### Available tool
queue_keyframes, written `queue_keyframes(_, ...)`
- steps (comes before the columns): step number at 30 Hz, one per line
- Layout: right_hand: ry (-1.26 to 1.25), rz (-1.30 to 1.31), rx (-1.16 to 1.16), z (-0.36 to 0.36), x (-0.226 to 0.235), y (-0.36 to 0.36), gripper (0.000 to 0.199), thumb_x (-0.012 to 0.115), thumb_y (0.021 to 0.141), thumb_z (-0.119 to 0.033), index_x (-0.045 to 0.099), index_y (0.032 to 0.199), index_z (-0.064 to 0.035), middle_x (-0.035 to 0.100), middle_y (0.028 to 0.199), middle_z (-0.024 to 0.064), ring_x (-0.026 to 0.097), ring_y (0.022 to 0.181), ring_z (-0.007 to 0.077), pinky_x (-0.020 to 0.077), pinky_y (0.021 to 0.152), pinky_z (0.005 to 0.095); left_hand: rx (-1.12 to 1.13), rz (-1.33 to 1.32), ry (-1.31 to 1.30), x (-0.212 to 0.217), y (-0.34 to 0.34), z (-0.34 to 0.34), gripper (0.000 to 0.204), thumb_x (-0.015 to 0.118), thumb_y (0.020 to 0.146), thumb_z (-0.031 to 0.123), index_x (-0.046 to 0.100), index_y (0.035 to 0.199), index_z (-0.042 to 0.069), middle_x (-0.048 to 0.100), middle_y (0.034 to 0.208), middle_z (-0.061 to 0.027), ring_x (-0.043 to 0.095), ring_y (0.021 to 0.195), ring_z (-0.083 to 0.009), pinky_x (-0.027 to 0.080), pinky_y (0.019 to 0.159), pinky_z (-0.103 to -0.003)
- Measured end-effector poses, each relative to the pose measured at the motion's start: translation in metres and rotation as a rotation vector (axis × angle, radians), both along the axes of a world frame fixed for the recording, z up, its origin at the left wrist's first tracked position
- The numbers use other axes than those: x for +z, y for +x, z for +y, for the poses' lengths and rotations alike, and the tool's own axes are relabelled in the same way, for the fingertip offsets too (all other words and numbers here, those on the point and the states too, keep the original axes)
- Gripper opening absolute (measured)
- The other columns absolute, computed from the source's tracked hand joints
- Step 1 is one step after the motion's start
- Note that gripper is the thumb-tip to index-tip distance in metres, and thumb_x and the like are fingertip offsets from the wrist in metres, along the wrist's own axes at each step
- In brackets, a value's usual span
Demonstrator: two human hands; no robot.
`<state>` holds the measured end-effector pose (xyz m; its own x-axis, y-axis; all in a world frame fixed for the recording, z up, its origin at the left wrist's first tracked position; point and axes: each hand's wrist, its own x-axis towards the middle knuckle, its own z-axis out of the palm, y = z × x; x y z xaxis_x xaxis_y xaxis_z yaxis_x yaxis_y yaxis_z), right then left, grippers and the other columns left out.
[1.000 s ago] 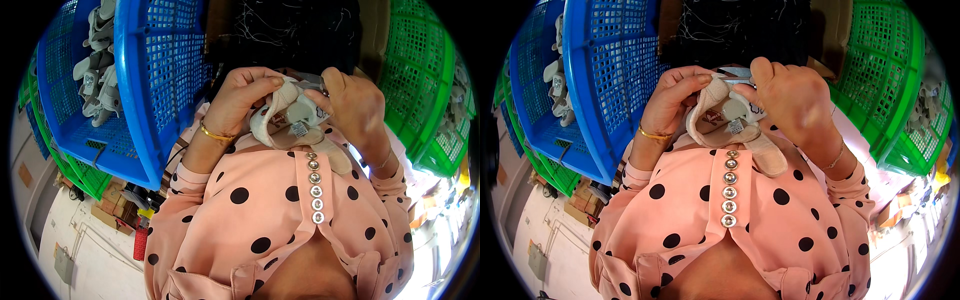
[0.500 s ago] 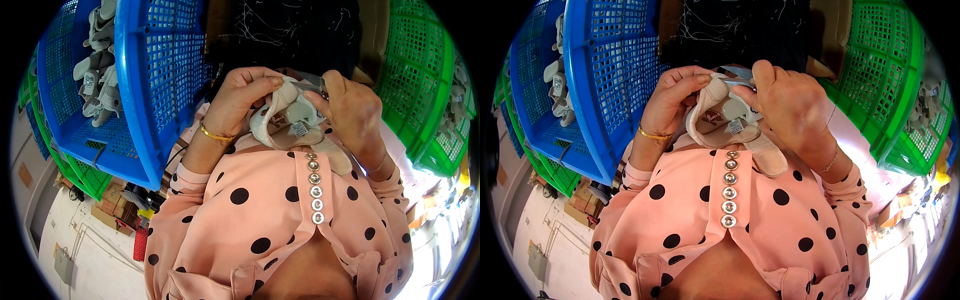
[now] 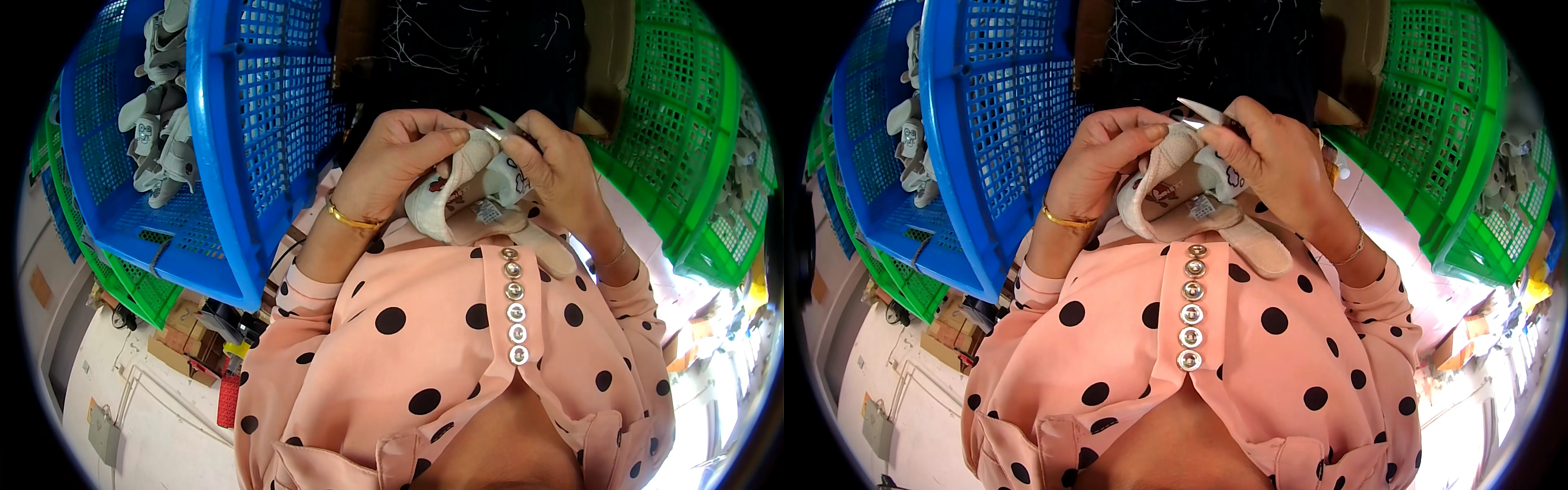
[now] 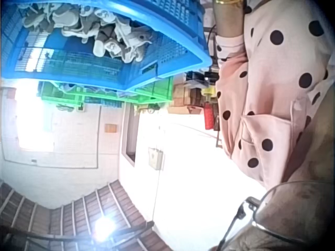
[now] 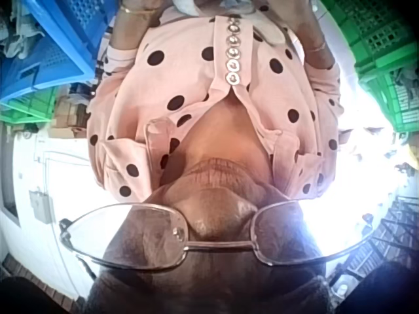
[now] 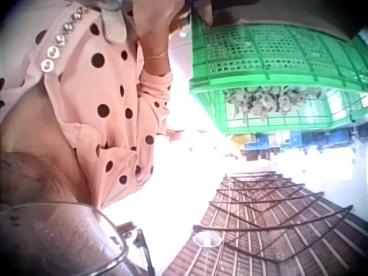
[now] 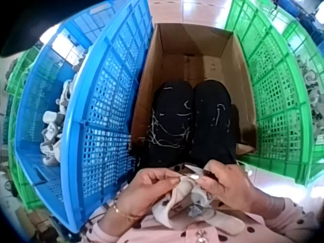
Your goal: The person uses a pair of scissors to trim loose threads and excess fabric from the edges of small white shoes. They handle the shoes one at a time, picking them from a blue basket, trimming specific areas, and placing them into a green basket.
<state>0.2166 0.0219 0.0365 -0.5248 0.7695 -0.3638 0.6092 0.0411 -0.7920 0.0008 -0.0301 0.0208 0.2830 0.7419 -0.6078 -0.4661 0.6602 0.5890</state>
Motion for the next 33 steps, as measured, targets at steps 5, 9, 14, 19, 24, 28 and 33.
queue_keyframes(5,-0.083,-0.002,0.065,0.007,0.001,0.011,0.042,0.058,0.094,-0.042,0.056,0.084,-0.0007,0.057,0.060,0.0150,0.060,0.056,0.0302,0.0445,0.051,0.0366,-0.020,0.027,-0.011,-0.001,0.001,-0.001,0.020,0.063,0.091,0.011,0.068,0.105,-0.002,0.070,0.083,-0.0049,0.064,0.068,-0.0053,0.050,0.060,-0.016)
queue_keyframes(9,0.165,-0.003,0.180,0.015,0.008,0.018,0.038,0.060,0.093,-0.040,0.056,0.084,-0.0029,0.055,0.058,0.0147,0.057,0.053,0.0330,0.0436,0.049,0.0382,0.022,-0.036,-0.030,-0.006,0.001,-0.003,0.020,0.062,0.092,0.010,0.068,0.106,-0.002,0.071,0.086,-0.0064,0.065,0.069,-0.0069,0.052,0.062,-0.017)
queue_keyframes(14,0.416,-0.059,0.317,0.022,0.007,0.016,0.038,0.060,0.091,-0.043,0.055,0.082,-0.0060,0.054,0.057,0.0130,0.056,0.053,0.0330,0.0413,0.047,0.0392,0.032,-0.085,-0.046,-0.006,-0.001,-0.002,0.021,0.062,0.091,0.010,0.067,0.107,-0.002,0.071,0.090,-0.0081,0.067,0.073,-0.0088,0.053,0.065,-0.018)
queue_keyframes(19,0.494,-0.161,0.394,0.024,0.005,0.010,0.041,0.061,0.089,-0.045,0.051,0.078,-0.0069,0.054,0.057,0.0111,0.057,0.053,0.0315,0.0411,0.046,0.0389,0.038,-0.099,-0.056,-0.006,-0.001,-0.003,0.021,0.062,0.091,0.010,0.067,0.108,-0.002,0.071,0.089,-0.0071,0.066,0.072,-0.0076,0.053,0.065,-0.018)
queue_keyframes(24,0.619,-0.209,0.453,0.027,0.009,0.004,0.042,0.063,0.087,-0.045,0.049,0.075,-0.0078,0.055,0.057,0.0091,0.057,0.053,0.0303,0.0418,0.045,0.0383,0.039,-0.141,-0.041,-0.007,-0.004,-0.003,0.021,0.062,0.091,0.010,0.067,0.108,-0.002,0.070,0.086,-0.0059,0.065,0.070,-0.0065,0.053,0.064,-0.017)
queue_keyframes(28,0.616,-0.262,0.481,0.029,0.012,0.002,0.042,0.065,0.085,-0.045,0.049,0.073,-0.0078,0.054,0.057,0.0086,0.057,0.053,0.0293,0.0416,0.045,0.0376,0.044,-0.105,-0.061,-0.007,-0.002,-0.004,0.021,0.062,0.091,0.010,0.067,0.108,-0.002,0.070,0.085,-0.0053,0.064,0.069,-0.0054,0.050,0.062,-0.016)
queue_keyframes(33,0.645,-0.264,0.517,0.032,0.012,0.002,0.041,0.065,0.084,-0.045,0.050,0.072,-0.0085,0.054,0.056,0.0074,0.057,0.052,0.0267,0.0419,0.044,0.0363,0.051,-0.095,-0.056,-0.007,-0.001,-0.004,0.021,0.063,0.090,0.009,0.067,0.107,-0.002,0.070,0.085,-0.0056,0.063,0.069,-0.0052,0.050,0.063,-0.016)
